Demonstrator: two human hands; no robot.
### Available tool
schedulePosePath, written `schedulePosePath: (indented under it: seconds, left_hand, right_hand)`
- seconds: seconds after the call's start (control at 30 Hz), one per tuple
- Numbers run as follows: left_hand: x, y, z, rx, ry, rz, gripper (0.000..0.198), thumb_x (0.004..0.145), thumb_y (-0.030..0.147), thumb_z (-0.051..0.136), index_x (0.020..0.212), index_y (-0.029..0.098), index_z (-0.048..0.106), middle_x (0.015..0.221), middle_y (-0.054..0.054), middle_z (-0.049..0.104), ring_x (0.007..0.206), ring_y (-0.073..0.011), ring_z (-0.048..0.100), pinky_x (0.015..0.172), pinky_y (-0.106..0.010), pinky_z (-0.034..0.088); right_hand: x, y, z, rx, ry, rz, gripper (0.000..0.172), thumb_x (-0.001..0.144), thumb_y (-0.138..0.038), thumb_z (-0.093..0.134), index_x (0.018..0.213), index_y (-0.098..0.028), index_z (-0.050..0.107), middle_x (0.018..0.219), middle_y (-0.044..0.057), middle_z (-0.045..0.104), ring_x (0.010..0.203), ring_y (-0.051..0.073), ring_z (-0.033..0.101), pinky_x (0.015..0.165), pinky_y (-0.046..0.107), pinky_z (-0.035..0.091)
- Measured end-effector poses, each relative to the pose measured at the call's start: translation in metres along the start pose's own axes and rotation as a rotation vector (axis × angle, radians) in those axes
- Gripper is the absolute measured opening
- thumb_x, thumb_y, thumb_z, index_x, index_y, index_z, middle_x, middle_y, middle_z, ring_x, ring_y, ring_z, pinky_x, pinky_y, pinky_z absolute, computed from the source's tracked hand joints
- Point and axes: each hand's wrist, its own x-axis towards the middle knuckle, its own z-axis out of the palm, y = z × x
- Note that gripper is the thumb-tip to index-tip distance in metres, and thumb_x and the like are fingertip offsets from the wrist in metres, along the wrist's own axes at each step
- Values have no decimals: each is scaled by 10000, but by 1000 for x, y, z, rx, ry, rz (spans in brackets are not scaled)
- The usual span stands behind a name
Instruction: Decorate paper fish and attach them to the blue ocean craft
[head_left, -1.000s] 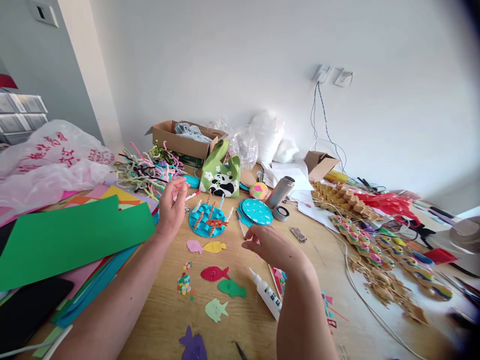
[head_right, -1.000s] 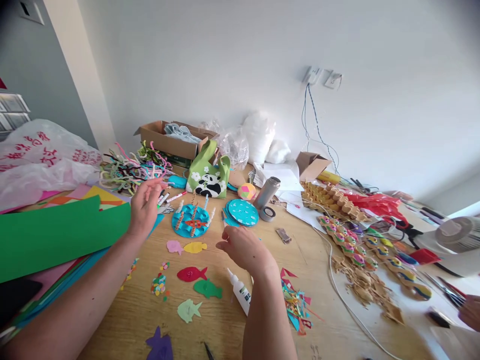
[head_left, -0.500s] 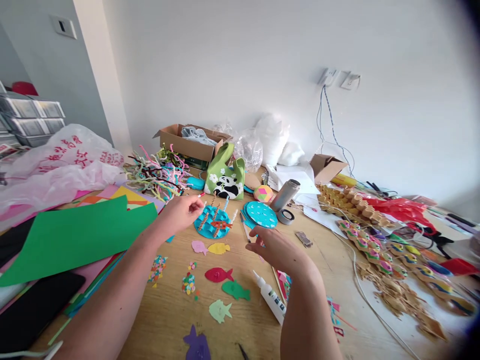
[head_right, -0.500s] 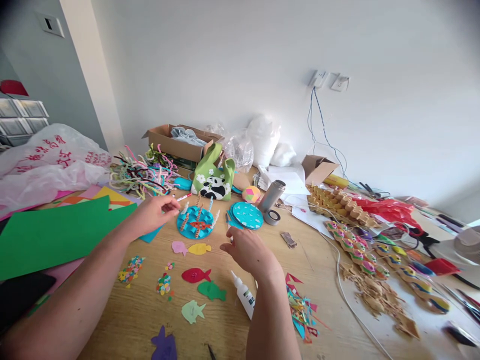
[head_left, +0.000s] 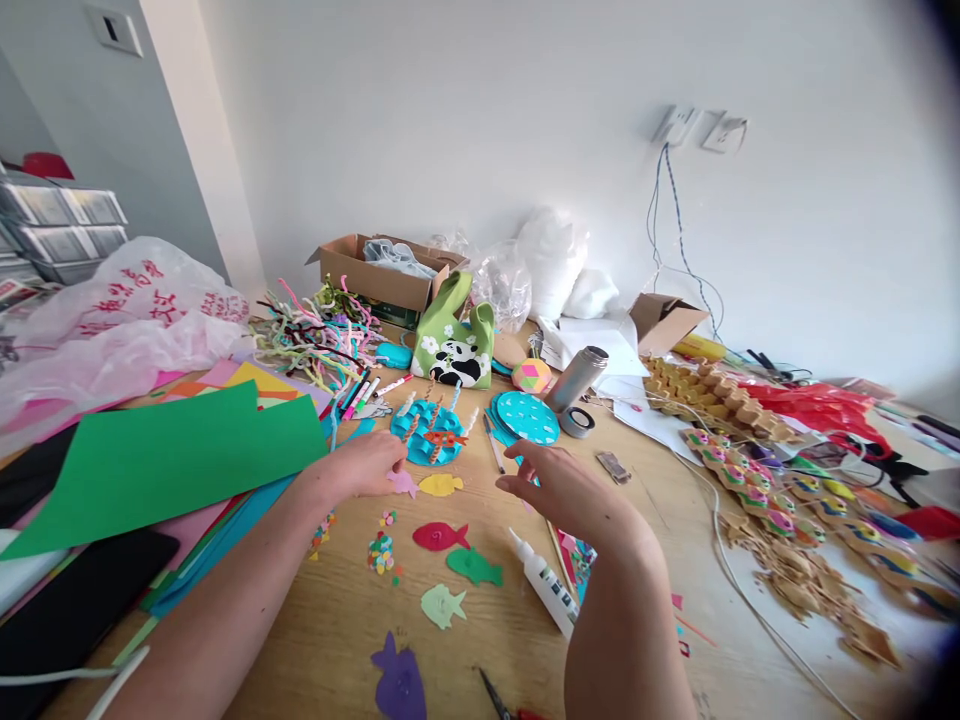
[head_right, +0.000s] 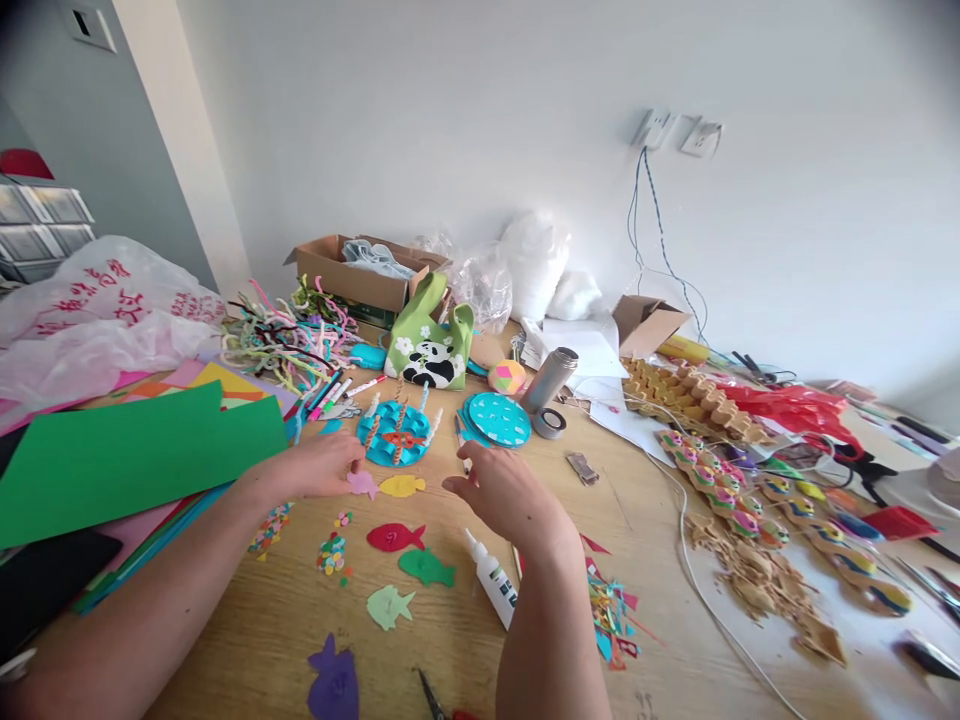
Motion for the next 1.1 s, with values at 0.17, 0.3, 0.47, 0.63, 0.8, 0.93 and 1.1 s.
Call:
schedulePosePath:
  seconds: [0.17,0.3,0.47,0.63,0.8,0.93,1.1]
  left_hand:
    - [4,-5,9,41,-43,72,169,684,184,644,851,165,658,984,-82,680,954,-242,633,737,-280,458]
    - [6,-4,12,73,-20,113,163,682,221,667,833,161,648,977,-86,671,935,-247,627,734,-294,459]
    - [5,-1,15,98,34,109,123,722,231,624,822,163,645,943,-90,679,897,-251,633,718,-310,462]
    - [5,-1,19,141,67,115,106,730,195,580,800,157,650,926,-104,687,886,-265,645,729,-336,472]
    - [5,-2,21,174,85,123,115,730,198,594,814,156,660,926,-109,693,884,-268,655,731,-337,478]
    - [5,-3,23,156,99,120,99,747,206,583,796,162,656,917,-108,698,885,-274,655,736,-347,480]
    - [4,-3,22,121,110,119,101,724,179,576,790,166,651,902,-112,698,868,-272,654,707,-343,475]
  right_hand:
    - [1,0,3,-12,13,-17,356,943,-402,548,1218,-181,595,1025,72,716,974,259,639,763,332,416]
    - [2,-1,4,-3,10,-16,352,942,-391,553,1219,-179,597,1028,72,715,979,260,643,768,335,424]
    - [1,-2,3,3,11,-14,368,934,-397,569,1222,-170,601,1035,74,715,987,265,637,786,347,431]
    - [0,-2,3,4,18,-10,372,935,-394,569,1230,-170,600,1048,79,713,985,262,640,793,342,432]
    - [-1,-3,2,7,17,-8,381,931,-395,572,1236,-168,599,1046,81,714,1008,266,637,808,345,437]
    - [-1,-4,2,-4,21,-11,372,934,-398,564,1230,-176,608,1048,84,715,989,259,643,798,338,439]
    - [-1,-3,2,4,13,-20,370,937,-407,549,1218,-174,613,1046,92,715,983,266,646,790,347,444]
